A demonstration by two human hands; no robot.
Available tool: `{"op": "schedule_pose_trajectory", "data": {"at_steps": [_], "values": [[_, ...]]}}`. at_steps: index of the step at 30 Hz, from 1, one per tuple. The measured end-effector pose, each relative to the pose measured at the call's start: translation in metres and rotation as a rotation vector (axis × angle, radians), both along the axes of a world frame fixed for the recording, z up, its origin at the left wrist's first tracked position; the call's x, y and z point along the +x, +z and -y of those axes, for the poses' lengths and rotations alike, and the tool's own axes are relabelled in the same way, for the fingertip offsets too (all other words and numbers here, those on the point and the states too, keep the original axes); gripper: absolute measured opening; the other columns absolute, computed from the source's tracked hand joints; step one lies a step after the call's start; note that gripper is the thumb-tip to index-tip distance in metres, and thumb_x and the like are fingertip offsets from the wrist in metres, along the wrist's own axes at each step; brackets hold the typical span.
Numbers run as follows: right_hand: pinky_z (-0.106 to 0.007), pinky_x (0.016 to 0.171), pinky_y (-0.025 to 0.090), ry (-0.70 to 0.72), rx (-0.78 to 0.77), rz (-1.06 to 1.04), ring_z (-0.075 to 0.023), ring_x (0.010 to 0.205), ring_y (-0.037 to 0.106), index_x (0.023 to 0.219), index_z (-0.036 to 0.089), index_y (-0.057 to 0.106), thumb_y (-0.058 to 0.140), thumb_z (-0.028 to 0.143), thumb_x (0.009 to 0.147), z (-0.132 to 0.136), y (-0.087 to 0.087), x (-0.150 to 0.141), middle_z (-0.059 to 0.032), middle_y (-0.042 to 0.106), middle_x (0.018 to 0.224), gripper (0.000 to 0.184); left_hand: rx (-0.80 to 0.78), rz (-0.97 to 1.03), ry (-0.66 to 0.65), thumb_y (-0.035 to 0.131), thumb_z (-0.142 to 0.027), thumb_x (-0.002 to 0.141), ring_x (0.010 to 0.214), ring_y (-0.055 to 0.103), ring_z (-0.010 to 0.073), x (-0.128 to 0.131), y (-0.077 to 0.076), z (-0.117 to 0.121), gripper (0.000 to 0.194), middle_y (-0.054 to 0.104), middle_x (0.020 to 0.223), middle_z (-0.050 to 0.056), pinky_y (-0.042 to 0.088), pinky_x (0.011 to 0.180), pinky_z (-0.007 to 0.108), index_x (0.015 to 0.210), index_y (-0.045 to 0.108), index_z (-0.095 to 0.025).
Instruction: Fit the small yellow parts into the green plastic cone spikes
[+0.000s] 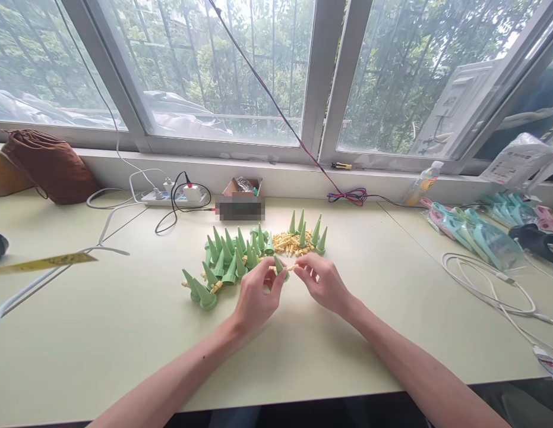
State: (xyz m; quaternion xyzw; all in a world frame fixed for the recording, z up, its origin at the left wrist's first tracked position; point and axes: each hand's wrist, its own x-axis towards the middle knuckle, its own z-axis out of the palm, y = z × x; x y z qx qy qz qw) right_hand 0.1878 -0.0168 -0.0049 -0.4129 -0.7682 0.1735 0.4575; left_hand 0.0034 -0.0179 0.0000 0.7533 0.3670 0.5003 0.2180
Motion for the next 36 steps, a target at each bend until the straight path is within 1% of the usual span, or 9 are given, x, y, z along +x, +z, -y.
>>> {"op": "schedule_pose_trajectory", "data": {"at_steps": [3,8,13,16,22,28,33,36], "values": [[-0.027,0.056,0.047,0.001,0.006,0.000,-0.0148,0.066,0.055,0.093,0.019,0.061,0.050,0.033,0.101,-0.0006,0.0003,0.0002,-0.0057,0.065,0.084,0.019,-0.005,0.005,-0.010,0.057,-0.024,0.094,0.051,0.056,0.0077,0.0003,0.0003,0.0002,0.005,0.061,0.075,-0.001,0.049,0.047,0.020,0.093,0.056,-0.020],[-0.028,0.059,0.049,0.018,-0.009,0.020,-0.0163,0.070,0.056,0.088,0.020,0.063,0.046,0.034,0.102,-0.0012,-0.0005,0.0006,-0.0044,0.060,0.077,0.027,-0.003,0.012,-0.030,0.056,-0.023,0.094,0.049,0.055,0.0073,0.0005,-0.0005,0.0000,0.004,0.058,0.074,-0.002,0.047,0.045,0.019,0.092,0.055,-0.020],[-0.028,0.058,0.047,0.043,-0.028,0.007,-0.0162,0.068,0.053,0.086,0.020,0.062,0.044,0.035,0.103,-0.0012,-0.0019,0.0000,-0.0037,0.058,0.074,0.029,-0.005,0.002,-0.048,0.055,-0.022,0.094,0.048,0.054,0.0070,0.0001,-0.0018,-0.0001,0.003,0.056,0.071,-0.002,0.044,0.042,0.017,0.093,0.054,-0.020],[-0.028,0.057,0.045,0.042,-0.031,0.009,-0.0157,0.064,0.051,0.083,0.020,0.060,0.043,0.035,0.103,-0.0015,-0.0026,-0.0008,-0.0027,0.057,0.071,0.030,0.009,-0.014,-0.046,0.055,-0.022,0.094,0.047,0.052,0.0067,-0.0003,-0.0033,-0.0012,0.004,0.057,0.071,-0.002,0.045,0.044,0.018,0.092,0.053,-0.020],[-0.028,0.057,0.041,0.039,-0.066,0.034,-0.0148,0.060,0.048,0.076,0.020,0.056,0.042,0.034,0.103,-0.0024,-0.0061,-0.0010,-0.0012,0.055,0.067,0.033,0.018,-0.035,-0.062,0.054,-0.023,0.095,0.055,0.058,0.0092,-0.0010,-0.0068,-0.0031,0.007,0.056,0.072,-0.002,0.051,0.053,0.021,0.090,0.050,-0.020],[-0.028,0.054,0.039,0.028,-0.073,0.042,-0.0140,0.056,0.046,0.072,0.019,0.055,0.042,0.035,0.102,-0.0021,-0.0068,-0.0012,-0.0010,0.056,0.065,0.037,0.016,-0.039,-0.065,0.054,-0.023,0.094,0.051,0.054,0.0078,-0.0009,-0.0053,-0.0024,0.006,0.057,0.073,-0.002,0.049,0.051,0.021,0.089,0.052,-0.020],[-0.028,0.055,0.041,0.016,-0.054,0.033,-0.0142,0.058,0.048,0.074,0.019,0.058,0.042,0.036,0.102,-0.0019,-0.0044,-0.0021,-0.0012,0.057,0.065,0.037,-0.026,-0.005,-0.067,0.055,-0.023,0.094,0.051,0.056,0.0078,0.0003,-0.0030,-0.0010,0.006,0.060,0.078,-0.001,0.046,0.045,0.018,0.090,0.053,-0.020],[-0.028,0.056,0.043,0.031,-0.068,0.010,-0.0147,0.061,0.052,0.079,0.019,0.061,0.043,0.037,0.102,-0.0017,-0.0029,-0.0027,-0.0023,0.060,0.069,0.034,-0.043,0.016,-0.065,0.056,-0.024,0.094,0.050,0.056,0.0072,0.0007,-0.0019,-0.0002,0.005,0.060,0.078,-0.001,0.044,0.044,0.018,0.092,0.053,-0.020]]}}
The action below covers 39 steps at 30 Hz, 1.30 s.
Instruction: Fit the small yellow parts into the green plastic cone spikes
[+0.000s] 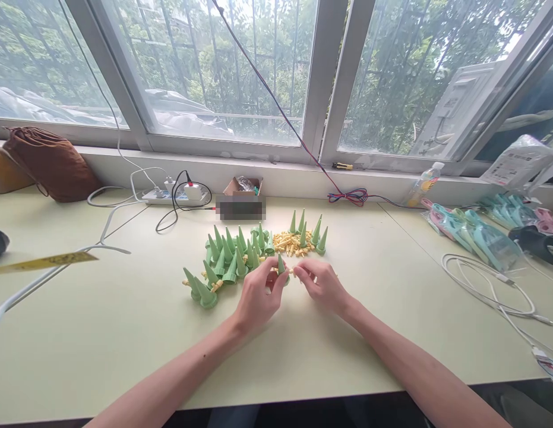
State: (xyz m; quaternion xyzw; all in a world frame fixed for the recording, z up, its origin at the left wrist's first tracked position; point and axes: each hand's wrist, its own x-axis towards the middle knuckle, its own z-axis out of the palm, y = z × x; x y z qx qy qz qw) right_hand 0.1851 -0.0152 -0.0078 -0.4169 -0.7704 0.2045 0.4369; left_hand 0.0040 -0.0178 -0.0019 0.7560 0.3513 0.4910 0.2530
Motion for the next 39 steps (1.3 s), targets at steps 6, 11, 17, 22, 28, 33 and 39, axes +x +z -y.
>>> {"op": "schedule_pose_trajectory", "data": {"at_steps": [6,11,17,22,28,33,39], "values": [[-0.027,0.054,0.047,0.025,-0.038,-0.090,-0.0141,0.061,0.056,0.091,0.018,0.064,0.048,0.035,0.100,0.0031,0.0028,-0.0022,-0.0045,0.065,0.078,0.025,-0.017,0.013,-0.012,0.056,-0.022,0.094,0.050,0.055,0.0066,0.0001,0.0011,0.0004,0.004,0.060,0.078,-0.001,0.044,0.045,0.018,0.092,0.053,-0.020],[-0.027,0.054,0.049,0.043,-0.041,-0.121,-0.0140,0.061,0.056,0.090,0.018,0.063,0.049,0.031,0.099,0.0037,0.0023,-0.0029,-0.0045,0.064,0.077,0.021,-0.016,-0.006,-0.032,0.055,-0.022,0.094,0.050,0.054,0.0068,0.0006,0.0021,0.0015,0.005,0.059,0.075,-0.002,0.044,0.045,0.018,0.090,0.053,-0.020],[-0.027,0.053,0.050,0.052,-0.115,-0.197,-0.0142,0.061,0.058,0.088,0.018,0.062,0.053,0.030,0.097,0.0031,-0.0009,-0.0032,-0.0033,0.062,0.073,0.017,0.013,-0.045,-0.025,0.054,-0.021,0.094,0.048,0.050,0.0065,0.0011,0.0003,0.0012,0.006,0.054,0.068,-0.003,0.045,0.046,0.018,0.088,0.054,-0.019],[-0.026,0.051,0.050,0.061,-0.159,-0.256,-0.0148,0.061,0.061,0.088,0.018,0.061,0.055,0.033,0.096,0.0044,-0.0007,-0.0038,-0.0025,0.061,0.071,0.018,0.008,-0.028,-0.038,0.054,-0.020,0.094,0.050,0.051,0.0059,0.0012,-0.0023,0.0000,0.006,0.055,0.071,-0.003,0.046,0.048,0.018,0.088,0.054,-0.019],[-0.027,0.054,0.050,0.040,-0.122,-0.236,-0.0146,0.062,0.060,0.091,0.018,0.062,0.058,0.033,0.095,0.0066,0.0026,-0.0045,-0.0032,0.063,0.075,0.016,-0.105,0.068,-0.059,0.056,-0.023,0.094,0.050,0.054,0.0054,0.0010,0.0025,0.0016,0.006,0.060,0.079,-0.001,0.045,0.046,0.017,0.091,0.053,-0.019],[-0.027,0.056,0.052,0.068,-0.074,-0.212,-0.0140,0.066,0.063,0.105,0.018,0.063,0.062,0.028,0.092,0.0078,0.0060,-0.0018,-0.0065,0.067,0.091,0.016,-0.241,0.178,-0.071,0.058,-0.029,0.094,0.043,0.050,0.0052,0.0004,0.0047,0.0016,0.012,0.055,0.070,-0.004,0.044,0.042,0.018,0.092,0.053,-0.019],[-0.027,0.056,0.053,0.123,-0.053,-0.234,-0.0131,0.067,0.062,0.108,0.020,0.063,0.061,0.026,0.093,0.0059,0.0039,0.0007,-0.0069,0.067,0.096,0.017,-0.296,0.234,-0.106,0.058,-0.033,0.095,0.043,0.050,0.0063,-0.0001,0.0048,0.0027,0.015,0.056,0.068,-0.004,0.043,0.039,0.019,0.093,0.051,-0.020]]}}
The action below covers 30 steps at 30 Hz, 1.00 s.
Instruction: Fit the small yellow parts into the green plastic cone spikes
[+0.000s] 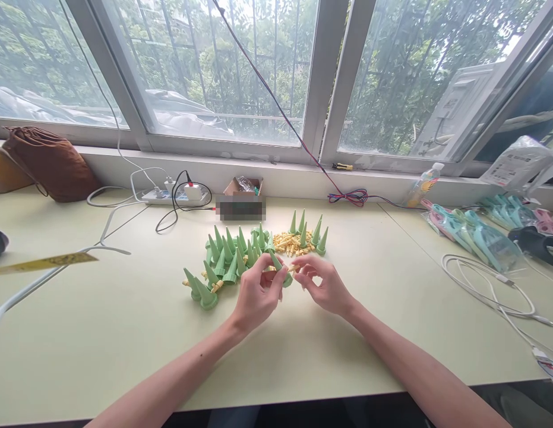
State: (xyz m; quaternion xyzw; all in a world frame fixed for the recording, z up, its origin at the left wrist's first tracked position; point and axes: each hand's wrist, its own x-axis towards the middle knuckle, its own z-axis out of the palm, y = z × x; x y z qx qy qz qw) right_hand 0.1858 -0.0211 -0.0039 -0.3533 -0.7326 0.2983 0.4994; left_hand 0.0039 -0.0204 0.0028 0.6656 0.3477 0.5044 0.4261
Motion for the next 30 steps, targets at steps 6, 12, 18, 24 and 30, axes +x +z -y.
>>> {"op": "schedule_pose_trajectory", "data": {"at_steps": [6,12,18,24,30], "values": [[-0.029,0.058,0.054,0.011,-0.019,-0.013,-0.0124,0.062,0.060,0.103,0.020,0.063,0.061,0.030,0.094,-0.0006,-0.0024,-0.0001,-0.0041,0.065,0.086,0.014,-0.003,-0.008,-0.006,0.058,-0.033,0.095,0.042,0.050,0.0070,-0.0010,0.0002,0.0009,0.014,0.053,0.061,-0.006,0.042,0.039,0.018,0.094,0.051,-0.020],[-0.030,0.059,0.054,-0.009,-0.035,-0.013,-0.0136,0.064,0.060,0.101,0.020,0.065,0.063,0.032,0.092,-0.0010,-0.0023,-0.0001,-0.0034,0.065,0.082,0.015,-0.006,-0.017,-0.008,0.058,-0.032,0.095,0.040,0.048,0.0066,-0.0012,0.0012,0.0017,0.014,0.050,0.057,-0.007,0.041,0.039,0.018,0.094,0.051,-0.020],[-0.029,0.056,0.052,-0.019,-0.032,-0.004,-0.0136,0.061,0.059,0.095,0.019,0.063,0.063,0.034,0.093,-0.0009,-0.0033,-0.0004,-0.0026,0.064,0.077,0.015,-0.012,-0.028,-0.015,0.058,-0.032,0.095,0.040,0.049,0.0061,-0.0012,0.0002,0.0018,0.014,0.053,0.061,-0.006,0.041,0.039,0.018,0.094,0.051,-0.020],[-0.027,0.053,0.049,-0.016,-0.037,0.009,-0.0124,0.057,0.055,0.088,0.019,0.062,0.060,0.037,0.094,-0.0013,-0.0031,-0.0009,-0.0020,0.063,0.073,0.020,-0.008,-0.049,-0.013,0.062,-0.029,0.092,0.042,0.051,0.0061,0.0003,0.0030,0.0037,0.014,0.053,0.064,-0.005,0.043,0.040,0.018,0.090,0.052,-0.019],[-0.027,0.053,0.046,-0.018,-0.050,0.032,-0.0130,0.056,0.053,0.079,0.019,0.060,0.057,0.043,0.096,-0.0020,-0.0019,-0.0005,-0.0013,0.060,0.067,0.029,0.047,-0.114,-0.012,0.058,-0.030,0.093,0.041,0.048,0.0063,0.0012,0.0041,0.0056,0.013,0.050,0.058,-0.006,0.043,0.041,0.019,0.090,0.052,-0.019]]}}
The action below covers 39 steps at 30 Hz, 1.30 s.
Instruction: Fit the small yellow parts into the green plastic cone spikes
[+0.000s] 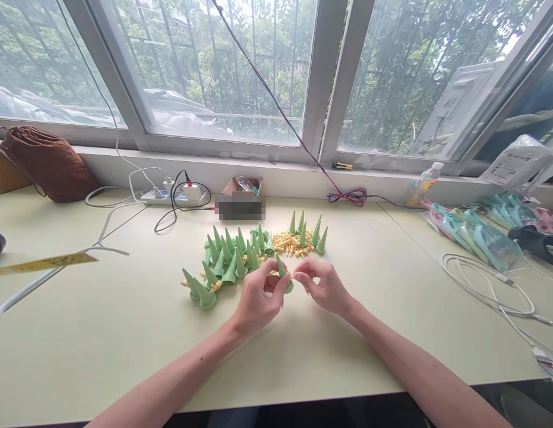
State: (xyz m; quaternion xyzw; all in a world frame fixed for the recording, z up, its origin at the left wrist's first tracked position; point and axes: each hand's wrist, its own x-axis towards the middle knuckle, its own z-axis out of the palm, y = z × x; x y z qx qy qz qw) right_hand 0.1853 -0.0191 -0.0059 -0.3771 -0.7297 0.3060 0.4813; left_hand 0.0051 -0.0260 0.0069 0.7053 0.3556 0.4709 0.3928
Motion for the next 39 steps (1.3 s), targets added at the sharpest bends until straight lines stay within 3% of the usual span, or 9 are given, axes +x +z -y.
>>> {"op": "schedule_pose_trajectory", "data": {"at_steps": [5,10,15,19,24,28,34,39], "values": [[-0.027,0.052,0.039,-0.053,0.035,0.053,-0.0124,0.054,0.045,0.070,0.020,0.054,0.049,0.047,0.098,-0.002,-0.004,0.000,0.0003,0.052,0.061,0.039,0.098,-0.064,0.004,0.056,-0.029,0.094,0.042,0.050,0.0074,0.001,-0.001,0.001,0.012,0.049,0.056,-0.006,0.044,0.043,0.019,0.088,0.052,-0.020],[-0.027,0.049,0.027,-0.091,0.039,0.106,-0.0114,0.051,0.031,0.061,0.021,0.039,0.045,0.042,0.099,-0.002,-0.005,-0.001,0.0037,0.035,0.055,0.045,0.200,-0.139,-0.003,0.054,-0.024,0.094,0.042,0.047,0.0070,0.002,-0.005,0.002,0.010,0.050,0.056,-0.006,0.041,0.044,0.019,0.086,0.049,-0.021],[-0.027,0.047,0.024,-0.107,0.028,0.130,-0.0104,0.050,0.027,0.057,0.021,0.033,0.046,0.040,0.099,-0.002,-0.004,-0.002,0.0050,0.028,0.053,0.047,0.254,-0.197,0.008,0.054,-0.023,0.093,0.044,0.045,0.0072,0.001,-0.010,0.001,0.011,0.049,0.056,-0.006,0.038,0.045,0.019,0.084,0.049,-0.020],[-0.026,0.048,0.034,-0.116,0.014,0.082,-0.0116,0.051,0.042,0.065,0.020,0.051,0.049,0.041,0.098,-0.001,-0.004,-0.003,0.0020,0.046,0.057,0.039,0.233,-0.187,0.033,0.054,-0.024,0.093,0.043,0.046,0.0071,0.001,-0.008,0.000,0.011,0.051,0.057,-0.006,0.039,0.044,0.019,0.084,0.049,-0.020],[-0.027,0.054,0.048,-0.072,0.043,0.040,-0.0144,0.060,0.059,0.099,0.018,0.065,0.055,0.037,0.096,0.001,0.000,-0.002,-0.0032,0.066,0.072,0.021,0.079,-0.055,0.037,0.057,-0.029,0.093,0.042,0.050,0.0068,0.001,-0.002,-0.002,0.009,0.055,0.064,-0.004,0.042,0.043,0.019,0.091,0.054,-0.020],[-0.026,0.055,0.051,-0.047,0.119,0.065,-0.0148,0.067,0.062,0.107,0.020,0.067,0.056,0.034,0.096,0.002,0.003,-0.002,-0.0059,0.069,0.083,0.021,-0.024,0.010,0.042,0.060,-0.033,0.092,0.039,0.047,0.0068,0.000,-0.003,-0.004,0.014,0.053,0.059,-0.005,0.040,0.038,0.018,0.093,0.055,-0.020],[-0.027,0.057,0.050,-0.038,0.109,0.057,-0.0150,0.068,0.061,0.105,0.020,0.069,0.057,0.034,0.096,0.001,0.002,-0.001,-0.0055,0.070,0.082,0.021,-0.023,0.011,0.054,0.061,-0.032,0.092,0.040,0.048,0.0072,-0.001,-0.006,-0.006,0.014,0.052,0.058,-0.006,0.040,0.039,0.018,0.095,0.055,-0.019],[-0.029,0.058,0.049,-0.041,0.087,0.078,-0.0161,0.068,0.060,0.100,0.019,0.069,0.055,0.033,0.097,0.000,0.000,-0.001,-0.0062,0.069,0.081,0.021,0.070,-0.025,0.056,0.060,-0.029,0.092,0.048,0.056,0.0071,-0.001,-0.005,-0.006,0.011,0.062,0.079,0.000,0.045,0.044,0.019,0.092,0.056,-0.019]]}}
